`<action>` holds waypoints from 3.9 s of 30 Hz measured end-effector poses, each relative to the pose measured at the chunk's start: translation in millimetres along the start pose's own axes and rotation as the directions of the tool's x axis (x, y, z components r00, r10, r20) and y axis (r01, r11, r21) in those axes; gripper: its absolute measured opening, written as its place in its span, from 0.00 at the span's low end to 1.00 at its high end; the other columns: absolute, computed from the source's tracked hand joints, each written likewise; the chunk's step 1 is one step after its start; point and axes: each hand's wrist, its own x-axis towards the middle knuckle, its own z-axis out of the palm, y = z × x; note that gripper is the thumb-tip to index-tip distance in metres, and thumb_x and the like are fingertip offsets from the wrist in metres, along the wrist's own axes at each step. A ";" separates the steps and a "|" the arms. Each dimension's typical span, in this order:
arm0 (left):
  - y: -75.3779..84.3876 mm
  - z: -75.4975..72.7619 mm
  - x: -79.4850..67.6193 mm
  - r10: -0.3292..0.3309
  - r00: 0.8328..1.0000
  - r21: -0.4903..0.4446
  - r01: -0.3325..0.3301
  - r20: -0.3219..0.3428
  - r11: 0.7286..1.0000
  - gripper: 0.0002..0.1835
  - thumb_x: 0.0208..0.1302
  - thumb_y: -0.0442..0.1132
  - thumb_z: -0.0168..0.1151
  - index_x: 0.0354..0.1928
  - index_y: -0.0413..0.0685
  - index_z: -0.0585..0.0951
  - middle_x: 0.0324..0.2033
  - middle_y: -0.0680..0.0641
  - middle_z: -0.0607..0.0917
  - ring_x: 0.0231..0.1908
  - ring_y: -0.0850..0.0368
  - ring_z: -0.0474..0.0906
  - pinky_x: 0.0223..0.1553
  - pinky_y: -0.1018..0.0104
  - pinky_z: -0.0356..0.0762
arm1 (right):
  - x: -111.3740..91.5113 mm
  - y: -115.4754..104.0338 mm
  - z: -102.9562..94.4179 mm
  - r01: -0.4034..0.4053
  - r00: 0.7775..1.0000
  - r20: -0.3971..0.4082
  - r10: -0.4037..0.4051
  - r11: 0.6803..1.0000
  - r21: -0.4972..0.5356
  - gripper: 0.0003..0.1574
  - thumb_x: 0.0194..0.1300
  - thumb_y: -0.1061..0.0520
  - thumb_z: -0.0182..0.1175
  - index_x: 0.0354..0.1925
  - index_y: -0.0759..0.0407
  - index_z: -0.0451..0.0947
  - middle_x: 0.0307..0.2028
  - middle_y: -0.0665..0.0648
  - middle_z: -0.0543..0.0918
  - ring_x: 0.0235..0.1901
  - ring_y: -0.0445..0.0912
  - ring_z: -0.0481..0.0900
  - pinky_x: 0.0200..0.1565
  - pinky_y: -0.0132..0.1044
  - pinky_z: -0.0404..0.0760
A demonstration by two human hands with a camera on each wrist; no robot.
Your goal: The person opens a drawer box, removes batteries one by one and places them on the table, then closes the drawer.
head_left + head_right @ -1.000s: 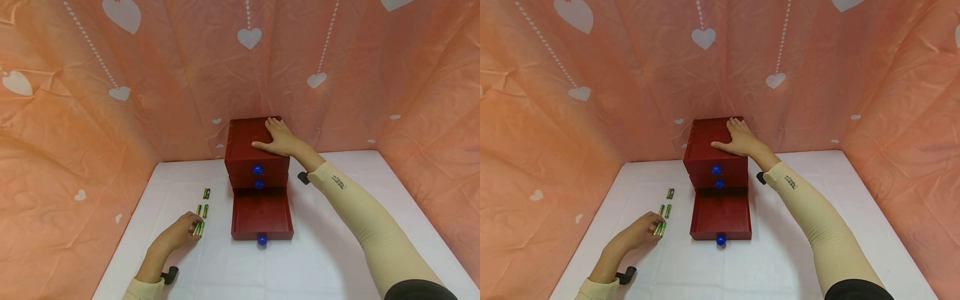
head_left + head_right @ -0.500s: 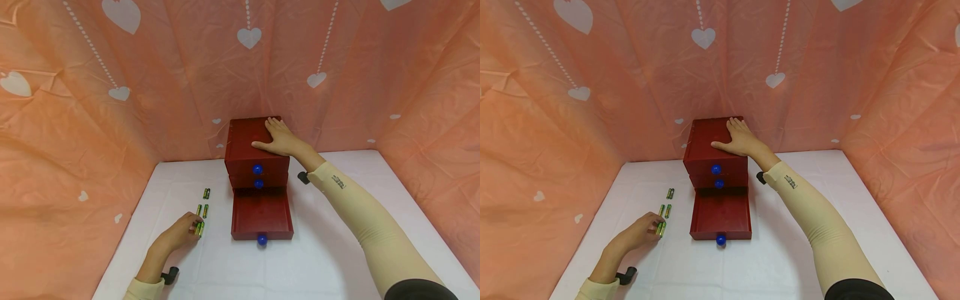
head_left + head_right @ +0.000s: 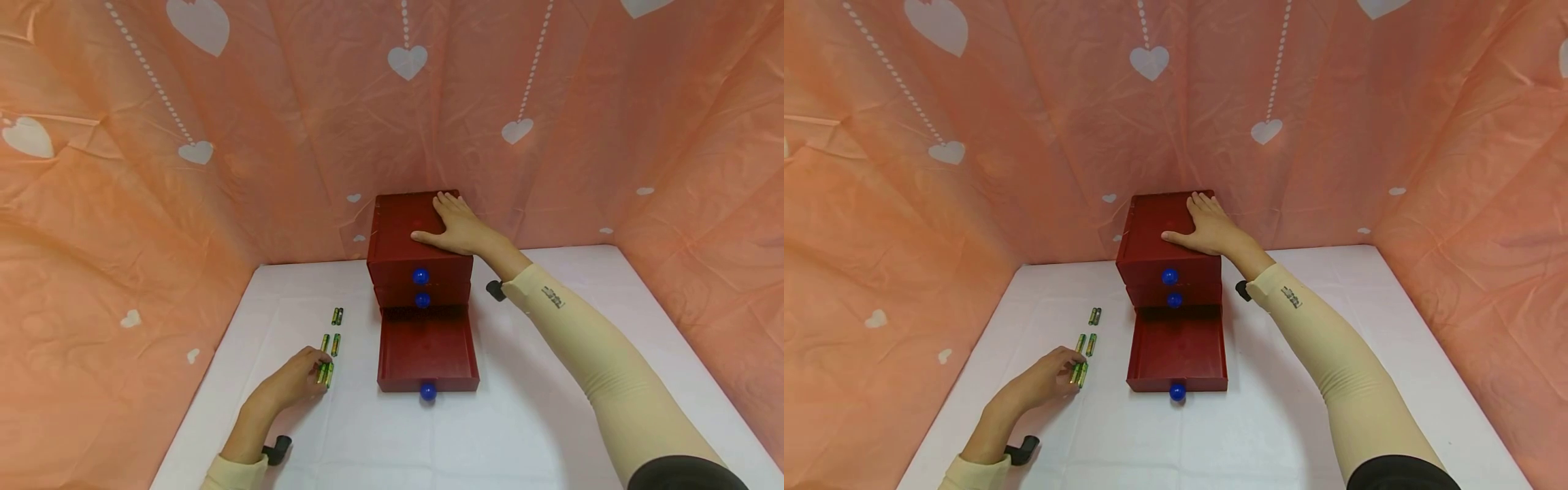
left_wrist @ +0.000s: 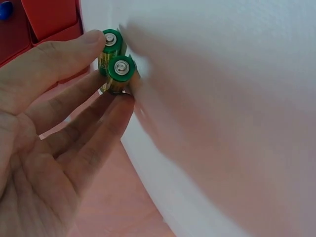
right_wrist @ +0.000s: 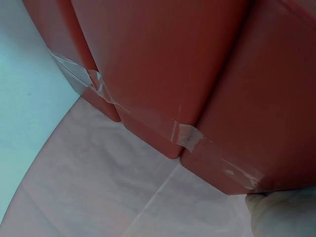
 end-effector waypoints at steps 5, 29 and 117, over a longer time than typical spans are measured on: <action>1.9 -0.8 -0.8 0.001 1.000 0.006 -0.001 -0.013 1.000 0.25 0.58 0.29 0.80 0.57 0.35 0.82 0.52 0.42 0.83 0.53 0.45 0.82 0.60 0.44 0.81 | 0.2 -0.8 -0.6 -0.001 1.000 0.005 0.001 1.000 0.001 0.70 0.73 0.24 0.56 0.85 0.69 0.40 0.86 0.68 0.40 0.86 0.59 0.32 0.83 0.49 0.27; 15.3 -0.2 2.8 0.025 0.997 -0.009 -0.026 -0.079 1.000 0.21 0.68 0.36 0.75 0.60 0.37 0.83 0.56 0.40 0.83 0.59 0.39 0.82 0.62 0.42 0.80 | 0.0 -1.8 -1.9 -0.005 1.000 0.007 0.005 1.000 0.008 0.69 0.73 0.24 0.56 0.85 0.70 0.41 0.85 0.69 0.40 0.86 0.58 0.31 0.83 0.49 0.28; 122.6 100.7 20.3 -0.030 0.993 -0.463 0.082 0.117 0.882 0.13 0.72 0.43 0.71 0.51 0.41 0.88 0.36 0.54 0.90 0.36 0.61 0.86 0.41 0.67 0.86 | -1.0 -0.9 -1.6 -0.010 1.000 0.004 0.010 1.000 0.010 0.69 0.74 0.24 0.55 0.85 0.69 0.41 0.86 0.68 0.40 0.86 0.58 0.32 0.83 0.51 0.28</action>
